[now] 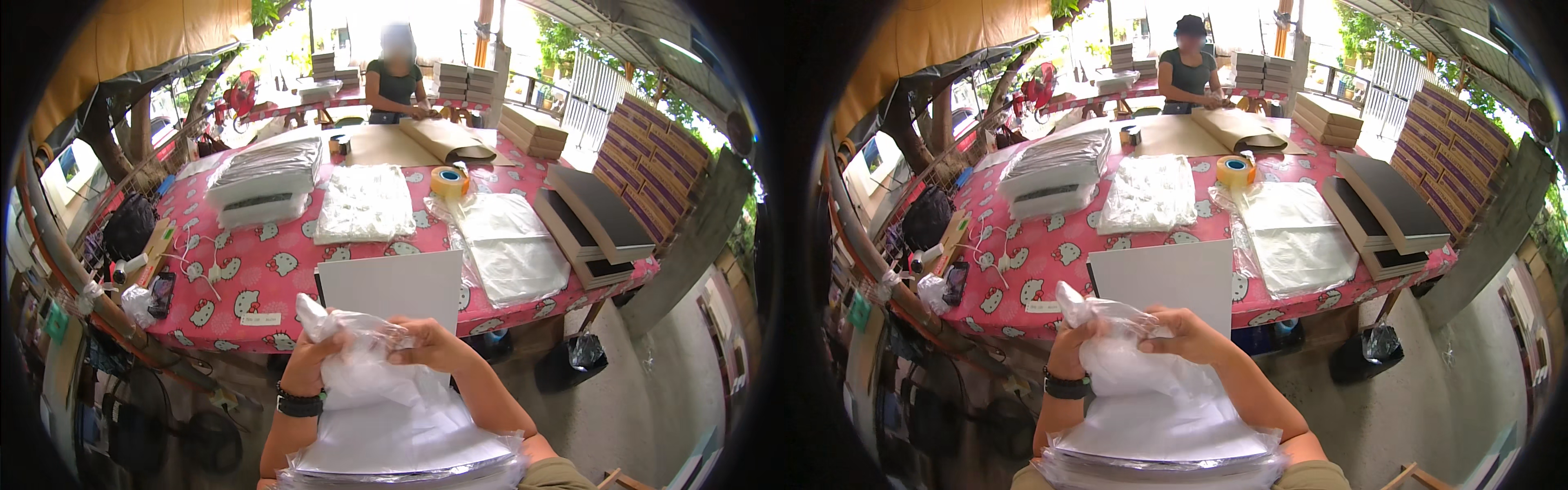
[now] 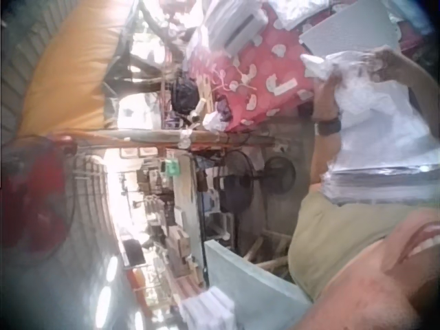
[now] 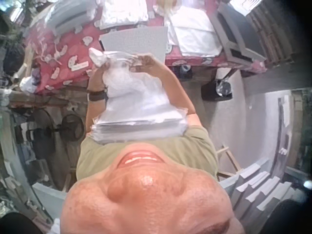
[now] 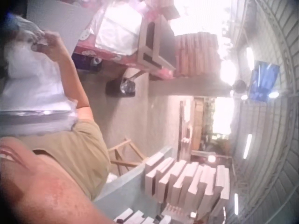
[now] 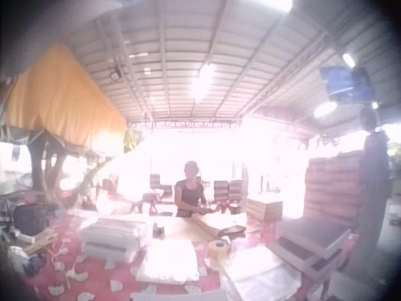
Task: The person wraps individual black folders or cards in plastic sleeves by hand, sliding each item into a sleeve and smoothing the plastic.
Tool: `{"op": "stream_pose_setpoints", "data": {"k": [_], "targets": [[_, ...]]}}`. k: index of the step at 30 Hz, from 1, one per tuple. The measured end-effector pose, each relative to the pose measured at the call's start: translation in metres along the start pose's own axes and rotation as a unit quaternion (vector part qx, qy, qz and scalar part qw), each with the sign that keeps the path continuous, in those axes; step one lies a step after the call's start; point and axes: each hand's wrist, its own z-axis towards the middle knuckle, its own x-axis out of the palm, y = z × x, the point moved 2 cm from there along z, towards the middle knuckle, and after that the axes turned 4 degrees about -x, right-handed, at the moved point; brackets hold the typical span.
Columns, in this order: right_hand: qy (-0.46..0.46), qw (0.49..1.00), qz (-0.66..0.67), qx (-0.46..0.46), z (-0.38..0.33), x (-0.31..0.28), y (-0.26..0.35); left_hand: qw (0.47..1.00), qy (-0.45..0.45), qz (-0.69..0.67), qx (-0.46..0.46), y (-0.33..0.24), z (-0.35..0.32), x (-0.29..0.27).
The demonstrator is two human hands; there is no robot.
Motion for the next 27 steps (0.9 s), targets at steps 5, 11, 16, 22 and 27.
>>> {"op": "stream_pose_setpoints", "data": {"k": [5,11,16,22,27], "targets": [[0.028,0.895,0.441,-0.057,-0.011,-0.016,0.032,0.993,0.017,0.121,-0.004,-0.013,-0.008,-0.051],[-0.138,0.990,0.039,0.012,-0.024,-0.044,0.048,0.945,-0.175,-0.045,0.273,-0.052,-0.030,-0.100],[0.099,0.959,-0.248,0.101,0.014,0.033,0.039,0.943,-0.068,0.026,0.325,-0.058,-0.022,-0.027],[0.055,0.950,-0.299,0.076,0.025,0.043,0.041,0.915,0.099,0.383,0.078,0.008,-0.031,0.021],[0.110,0.953,-0.208,0.193,0.008,0.022,0.046,0.975,0.223,-0.001,-0.004,0.001,-0.042,0.009]]}}
